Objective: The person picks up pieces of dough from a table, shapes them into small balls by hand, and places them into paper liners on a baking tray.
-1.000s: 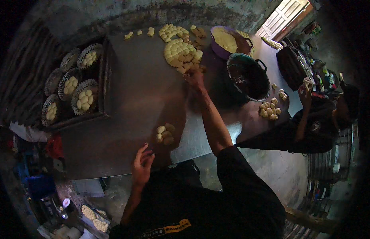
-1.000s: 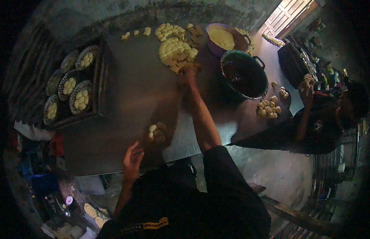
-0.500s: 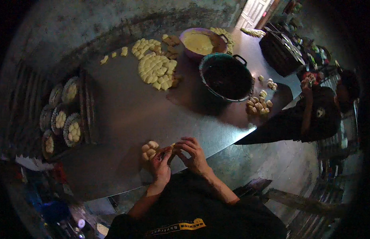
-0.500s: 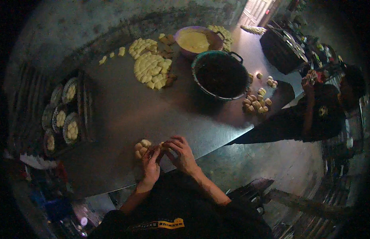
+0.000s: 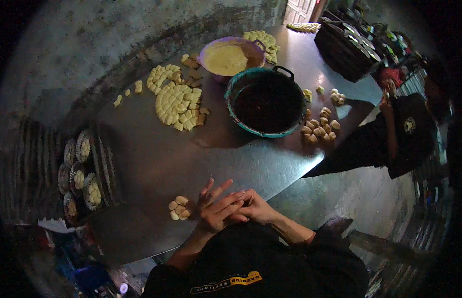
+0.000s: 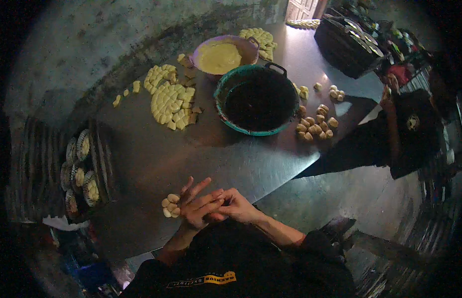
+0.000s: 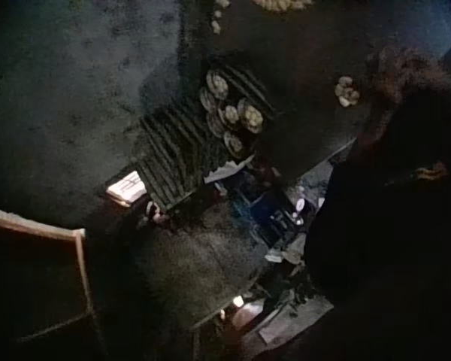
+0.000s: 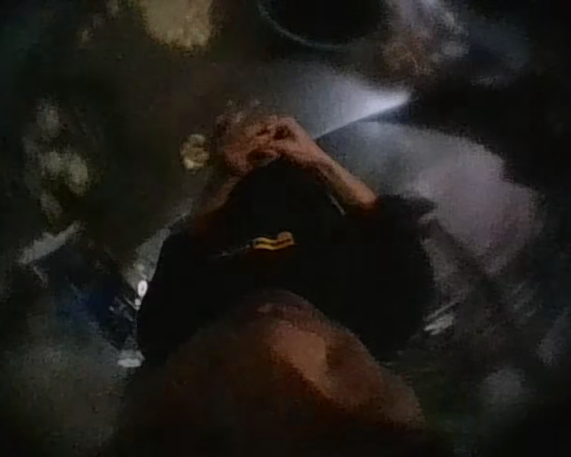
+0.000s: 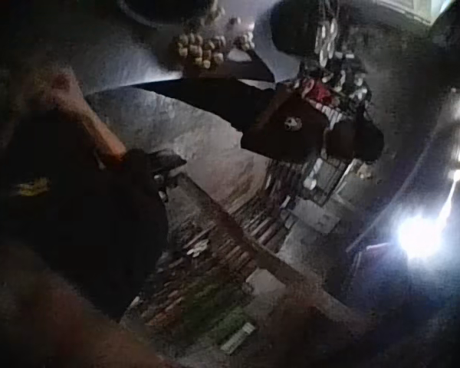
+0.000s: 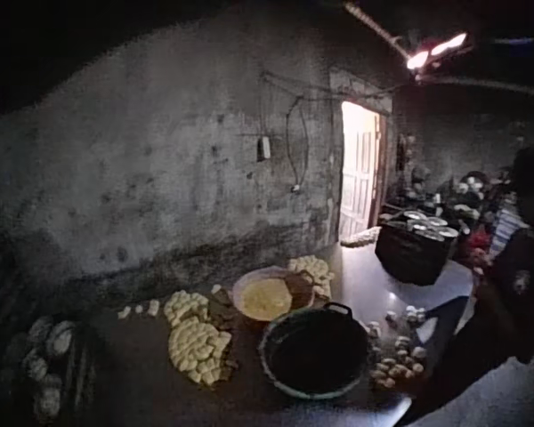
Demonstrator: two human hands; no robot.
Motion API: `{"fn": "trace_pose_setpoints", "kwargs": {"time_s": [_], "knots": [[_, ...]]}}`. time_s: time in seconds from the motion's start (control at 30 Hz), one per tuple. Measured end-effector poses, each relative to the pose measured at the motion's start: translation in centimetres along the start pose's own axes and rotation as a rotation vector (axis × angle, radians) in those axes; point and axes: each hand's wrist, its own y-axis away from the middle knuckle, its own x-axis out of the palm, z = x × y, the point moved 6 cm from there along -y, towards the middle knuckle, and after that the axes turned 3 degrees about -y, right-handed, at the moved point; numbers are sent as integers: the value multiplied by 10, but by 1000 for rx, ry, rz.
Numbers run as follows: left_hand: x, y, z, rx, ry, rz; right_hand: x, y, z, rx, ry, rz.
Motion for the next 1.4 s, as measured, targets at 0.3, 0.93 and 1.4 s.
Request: {"fn": "trace_pose_setpoints", "kwargs": {"time_s": [0.3, 0.93, 1.4], "knots": [[29, 0, 13, -199, 444, -347, 33, -28, 75, 283, 177, 520], [-22, 174, -18, -1407, 273, -1188, -298, -435, 217, 301, 1833, -52], [-58, 151, 26, -1077, 607, -1027, -200, -408, 232, -13, 2047, -314]]}}
